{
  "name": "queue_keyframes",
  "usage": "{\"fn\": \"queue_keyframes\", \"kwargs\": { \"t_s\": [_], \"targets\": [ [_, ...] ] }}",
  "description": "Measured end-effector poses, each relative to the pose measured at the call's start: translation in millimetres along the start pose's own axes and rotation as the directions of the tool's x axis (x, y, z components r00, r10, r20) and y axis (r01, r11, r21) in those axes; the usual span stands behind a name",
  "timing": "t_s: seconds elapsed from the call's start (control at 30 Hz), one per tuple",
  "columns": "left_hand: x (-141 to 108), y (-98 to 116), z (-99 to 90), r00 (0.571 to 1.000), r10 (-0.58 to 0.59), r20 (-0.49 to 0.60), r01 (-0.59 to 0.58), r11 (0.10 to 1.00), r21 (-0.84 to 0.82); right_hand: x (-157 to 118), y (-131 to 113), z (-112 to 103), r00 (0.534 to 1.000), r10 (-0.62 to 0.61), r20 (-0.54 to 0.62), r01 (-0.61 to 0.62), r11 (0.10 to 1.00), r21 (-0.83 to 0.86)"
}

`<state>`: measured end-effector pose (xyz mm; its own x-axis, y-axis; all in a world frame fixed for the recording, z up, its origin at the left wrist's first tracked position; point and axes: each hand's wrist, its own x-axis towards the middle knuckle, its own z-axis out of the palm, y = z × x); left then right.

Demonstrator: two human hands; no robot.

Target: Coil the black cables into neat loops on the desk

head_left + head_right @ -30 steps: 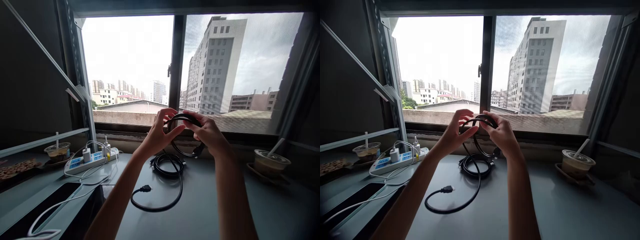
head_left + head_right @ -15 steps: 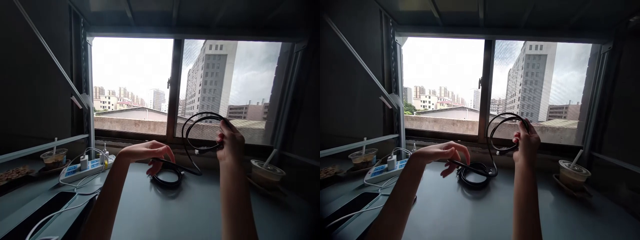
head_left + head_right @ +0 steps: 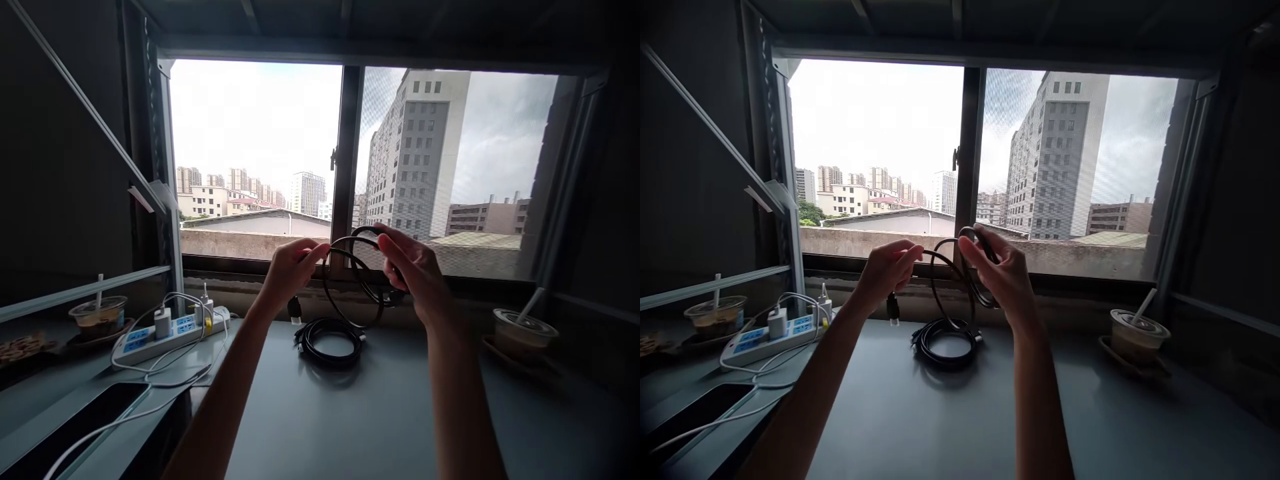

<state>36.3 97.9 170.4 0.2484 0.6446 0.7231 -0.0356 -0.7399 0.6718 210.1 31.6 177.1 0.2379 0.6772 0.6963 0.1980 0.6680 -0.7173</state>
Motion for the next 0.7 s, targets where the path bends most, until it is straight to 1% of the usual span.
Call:
{"fn": "queue_keyframes", "kwargs": {
  "t_s": [0.07, 0.13, 0.2, 0.27, 0.3, 0.33, 0.37, 0.4, 0.43, 0.47, 0.5, 0.53, 0.57, 0.6, 0.63, 0.7],
  "targets": [
    [0, -1, 9.5, 0.995, 0.012, -0.095, -0.008, 0.999, 0.043, -2, 1, 9, 0.990, -0.047, 0.133, 0.057, 0.996, -0.067],
    [0, -2, 14.3, 0.983, 0.031, -0.179, -0.022, 0.998, 0.054, -1, 7, 12, 0.970, -0.096, 0.224, 0.127, 0.983, -0.129],
    [1, -2, 13.8, 0.960, 0.038, -0.276, -0.016, 0.997, 0.081, 3, 15, 9, 0.962, -0.150, 0.229, 0.196, 0.961, -0.193],
    [1, -1, 9.4, 0.935, 0.048, -0.351, 0.019, 0.983, 0.185, 8, 22, 3, 0.961, -0.213, 0.178, 0.252, 0.937, -0.241],
    [2, -1, 6.6, 0.930, 0.058, -0.363, 0.038, 0.967, 0.251, 10, 25, 0, 0.960, -0.235, 0.153, 0.269, 0.927, -0.263],
    [1, 0, 3.8, 0.931, 0.081, -0.357, 0.039, 0.947, 0.318, 12, 27, -3, 0.960, -0.249, 0.130, 0.277, 0.917, -0.288],
    [1, 1, 1.4, 0.940, 0.114, -0.322, 0.017, 0.925, 0.379, 13, 28, -5, 0.962, -0.252, 0.109, 0.274, 0.908, -0.316],
    [-1, 2, -0.1, 0.957, 0.150, -0.251, -0.030, 0.904, 0.426, 14, 28, -6, 0.964, -0.248, 0.091, 0.264, 0.899, -0.349],
    [-2, 3, -0.6, 0.973, 0.180, -0.144, -0.097, 0.886, 0.454, 14, 28, -7, 0.966, -0.246, 0.076, 0.256, 0.887, -0.385],
    [-4, 4, 0.2, 0.980, 0.199, -0.015, -0.171, 0.873, 0.458, 13, 27, -6, 0.966, -0.248, 0.067, 0.253, 0.871, -0.421],
    [-6, 4, 2.2, 0.972, 0.207, 0.115, -0.237, 0.867, 0.439, 12, 25, -5, 0.965, -0.253, 0.064, 0.254, 0.855, -0.453],
    [-7, 3, 5.2, 0.955, 0.204, 0.216, -0.279, 0.869, 0.409, 10, 22, -3, 0.963, -0.261, 0.071, 0.263, 0.839, -0.476],
    [-8, 2, 8.9, 0.942, 0.201, 0.268, -0.296, 0.874, 0.386, 7, 18, -1, 0.958, -0.273, 0.082, 0.278, 0.826, -0.490],
    [-8, 1, 13.1, 0.943, 0.200, 0.264, -0.292, 0.878, 0.379, 4, 13, 1, 0.953, -0.286, 0.096, 0.296, 0.817, -0.494],
    [-8, -1, 17.1, 0.957, 0.190, 0.220, -0.265, 0.881, 0.391, 0, 7, 4, 0.948, -0.298, 0.110, 0.312, 0.813, -0.492],
    [-5, -4, 23.6, 0.989, 0.125, 0.076, -0.145, 0.908, 0.392, -8, -5, 9, 0.940, -0.317, 0.126, 0.337, 0.806, -0.486]
  ]
}}
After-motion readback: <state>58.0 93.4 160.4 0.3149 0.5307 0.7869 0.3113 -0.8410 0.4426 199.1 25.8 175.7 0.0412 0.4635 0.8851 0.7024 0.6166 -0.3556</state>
